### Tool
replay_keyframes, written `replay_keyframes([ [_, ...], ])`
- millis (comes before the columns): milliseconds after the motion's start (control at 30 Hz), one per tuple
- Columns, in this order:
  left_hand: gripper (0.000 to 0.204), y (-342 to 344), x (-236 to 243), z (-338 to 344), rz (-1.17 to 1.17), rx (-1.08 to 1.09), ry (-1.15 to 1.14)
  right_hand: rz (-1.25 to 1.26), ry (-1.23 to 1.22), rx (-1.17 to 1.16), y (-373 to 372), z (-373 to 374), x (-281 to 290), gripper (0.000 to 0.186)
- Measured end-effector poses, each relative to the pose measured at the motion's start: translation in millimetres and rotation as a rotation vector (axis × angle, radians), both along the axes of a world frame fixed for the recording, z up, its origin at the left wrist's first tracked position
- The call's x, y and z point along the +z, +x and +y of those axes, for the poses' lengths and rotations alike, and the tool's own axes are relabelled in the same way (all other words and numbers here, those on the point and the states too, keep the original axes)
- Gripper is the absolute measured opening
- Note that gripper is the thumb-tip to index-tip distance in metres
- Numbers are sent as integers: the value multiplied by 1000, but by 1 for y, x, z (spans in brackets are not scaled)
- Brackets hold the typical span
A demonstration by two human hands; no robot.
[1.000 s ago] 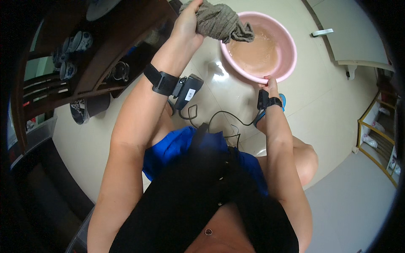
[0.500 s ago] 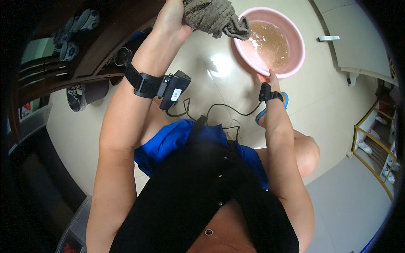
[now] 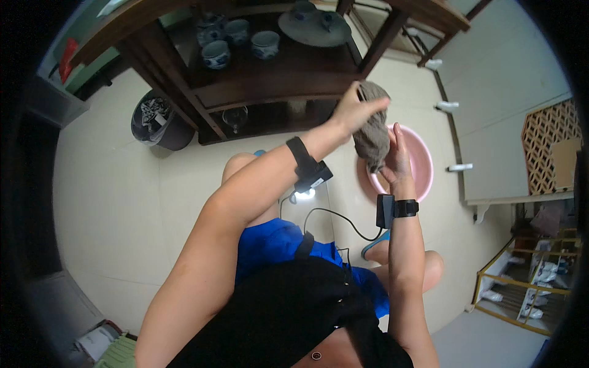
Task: The person wrings out a cloth in a basin of water, then uses the damp cloth to wipe the interior and exterior of several teacups and a large bowl.
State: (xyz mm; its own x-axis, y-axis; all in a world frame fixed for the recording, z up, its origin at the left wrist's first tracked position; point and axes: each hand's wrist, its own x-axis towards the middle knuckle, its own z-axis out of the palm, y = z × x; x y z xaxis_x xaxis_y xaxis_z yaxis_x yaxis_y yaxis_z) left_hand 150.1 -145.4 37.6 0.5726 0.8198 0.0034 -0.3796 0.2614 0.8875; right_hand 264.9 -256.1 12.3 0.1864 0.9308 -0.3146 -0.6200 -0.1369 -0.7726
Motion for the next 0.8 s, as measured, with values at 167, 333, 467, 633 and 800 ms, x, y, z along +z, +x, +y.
replay_keyframes([
  [167, 48, -25, 12, -2, 55, 174, 437, -261, 99, 220, -51, 4, 41, 55],
  [333, 30, -45, 17, 9, -60, 271, 137, -1022, 106, 132, -93, 7, 74, 52],
  [467, 20, -58, 18, 16, -105, 301, -133, -1856, 316, -45, -109, 9, 76, 56],
  [633, 46, -78, 9, 17, 387, 392, 282, -1723, 384, -140, -99, 18, 50, 37],
  [800, 54, -120, 2, 31, 289, 285, 491, -443, 284, -27, -86, 45, 62, 17],
])
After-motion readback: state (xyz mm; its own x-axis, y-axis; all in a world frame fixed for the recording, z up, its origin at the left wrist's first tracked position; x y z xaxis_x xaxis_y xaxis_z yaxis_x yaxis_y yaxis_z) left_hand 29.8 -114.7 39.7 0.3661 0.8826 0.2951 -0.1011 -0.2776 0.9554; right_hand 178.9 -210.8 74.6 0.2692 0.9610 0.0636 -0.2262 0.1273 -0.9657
